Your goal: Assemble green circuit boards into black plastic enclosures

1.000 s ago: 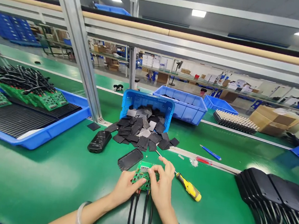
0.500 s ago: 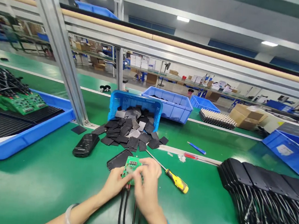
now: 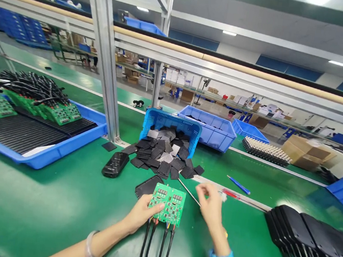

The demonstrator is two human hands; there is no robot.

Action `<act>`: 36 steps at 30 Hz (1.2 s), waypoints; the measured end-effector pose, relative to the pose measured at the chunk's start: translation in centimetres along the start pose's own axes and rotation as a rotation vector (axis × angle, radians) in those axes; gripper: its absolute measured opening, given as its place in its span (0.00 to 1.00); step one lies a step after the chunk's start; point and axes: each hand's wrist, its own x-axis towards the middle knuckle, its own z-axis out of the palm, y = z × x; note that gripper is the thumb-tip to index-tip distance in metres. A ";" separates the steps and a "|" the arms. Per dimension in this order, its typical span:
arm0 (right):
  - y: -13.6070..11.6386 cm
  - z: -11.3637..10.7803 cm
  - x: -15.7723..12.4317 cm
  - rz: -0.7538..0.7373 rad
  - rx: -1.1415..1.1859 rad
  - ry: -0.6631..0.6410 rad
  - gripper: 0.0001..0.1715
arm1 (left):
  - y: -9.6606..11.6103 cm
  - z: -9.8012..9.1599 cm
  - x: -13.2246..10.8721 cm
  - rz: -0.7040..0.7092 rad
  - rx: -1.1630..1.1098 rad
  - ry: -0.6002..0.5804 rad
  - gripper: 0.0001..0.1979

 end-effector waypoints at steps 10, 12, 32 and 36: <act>-8.3 4.2 -4.5 -0.289 0.055 0.164 0.06 | -0.2 -0.2 -0.2 0.210 0.283 0.100 0.17; -8.2 4.0 -3.9 -0.272 0.134 0.122 0.07 | -0.5 -0.3 -0.1 0.172 0.226 0.096 0.16; -6.5 3.9 -8.5 0.378 0.908 -0.500 0.39 | 0.3 0.3 0.0 -0.098 -0.359 -0.001 0.31; -7.2 4.8 -9.5 0.580 1.165 -0.434 0.38 | 0.0 0.5 -0.2 -0.101 -0.407 -0.002 0.33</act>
